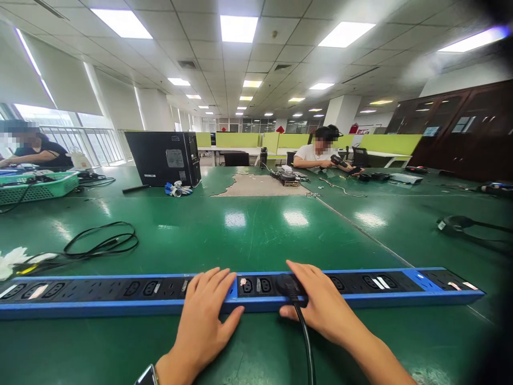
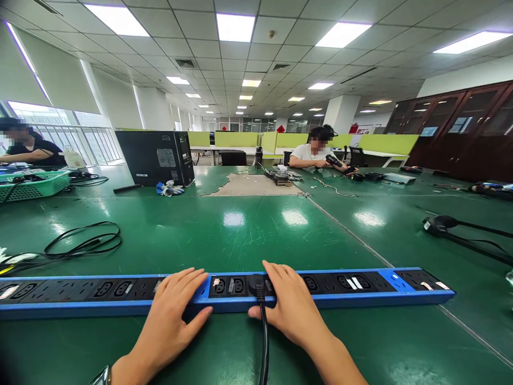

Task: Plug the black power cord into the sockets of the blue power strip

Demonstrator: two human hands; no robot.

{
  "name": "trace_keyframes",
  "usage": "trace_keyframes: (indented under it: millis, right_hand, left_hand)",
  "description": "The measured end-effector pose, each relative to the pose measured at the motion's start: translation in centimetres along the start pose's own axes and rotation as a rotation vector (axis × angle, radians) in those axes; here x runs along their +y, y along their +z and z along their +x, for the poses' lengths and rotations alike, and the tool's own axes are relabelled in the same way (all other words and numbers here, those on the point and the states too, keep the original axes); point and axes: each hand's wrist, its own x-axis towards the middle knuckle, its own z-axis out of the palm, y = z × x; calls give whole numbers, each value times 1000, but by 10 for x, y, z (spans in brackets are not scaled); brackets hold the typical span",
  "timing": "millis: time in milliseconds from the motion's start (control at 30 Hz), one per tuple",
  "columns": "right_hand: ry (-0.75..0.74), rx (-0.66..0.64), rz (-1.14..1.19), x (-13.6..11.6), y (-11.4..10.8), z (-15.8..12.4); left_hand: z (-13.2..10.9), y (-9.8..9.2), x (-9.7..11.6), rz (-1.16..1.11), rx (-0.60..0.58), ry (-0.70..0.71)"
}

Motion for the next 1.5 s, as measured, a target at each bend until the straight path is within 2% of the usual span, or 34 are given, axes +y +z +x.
trace_keyframes:
  millis: [200,300,400,500,633,733,800,867,967,1067,1367,1500]
  right_hand:
    - [-56,45,-174,-1,8,-1]
    - [-76,75,-205,-1,9,-2]
    - [-81,93,-216,-2,10,-3]
    - [-78,110,-213,-3,10,-3]
    - [-54,103,-210,-3,11,-3]
    - [-24,93,-192,-3,10,-4]
    - [-20,88,-176,-4,9,-4]
    - [-17,81,-162,-6,7,-4]
    - [-4,67,-150,-8,5,-4]
    - [3,60,-148,-9,4,-4]
    - [23,34,-154,-7,4,-3]
    - [7,103,-102,-9,8,-3]
  left_hand:
    - [38,19,54,-210,-149,3]
    - [56,34,73,-267,-202,22]
    - [65,44,80,-282,-180,0]
    - [73,41,81,-371,-43,15]
    - [88,16,73,-435,270,-7]
    - [83,-5,48,-351,350,-17]
    - [65,-13,25,-268,330,-35]
    - [41,-14,3,-212,261,-90]
    - [12,-10,-17,-198,134,-131]
    - [4,-5,-18,-197,78,-136]
    - [12,-8,-14,-135,4,-75]
    - [8,-2,-11,-80,-8,-42]
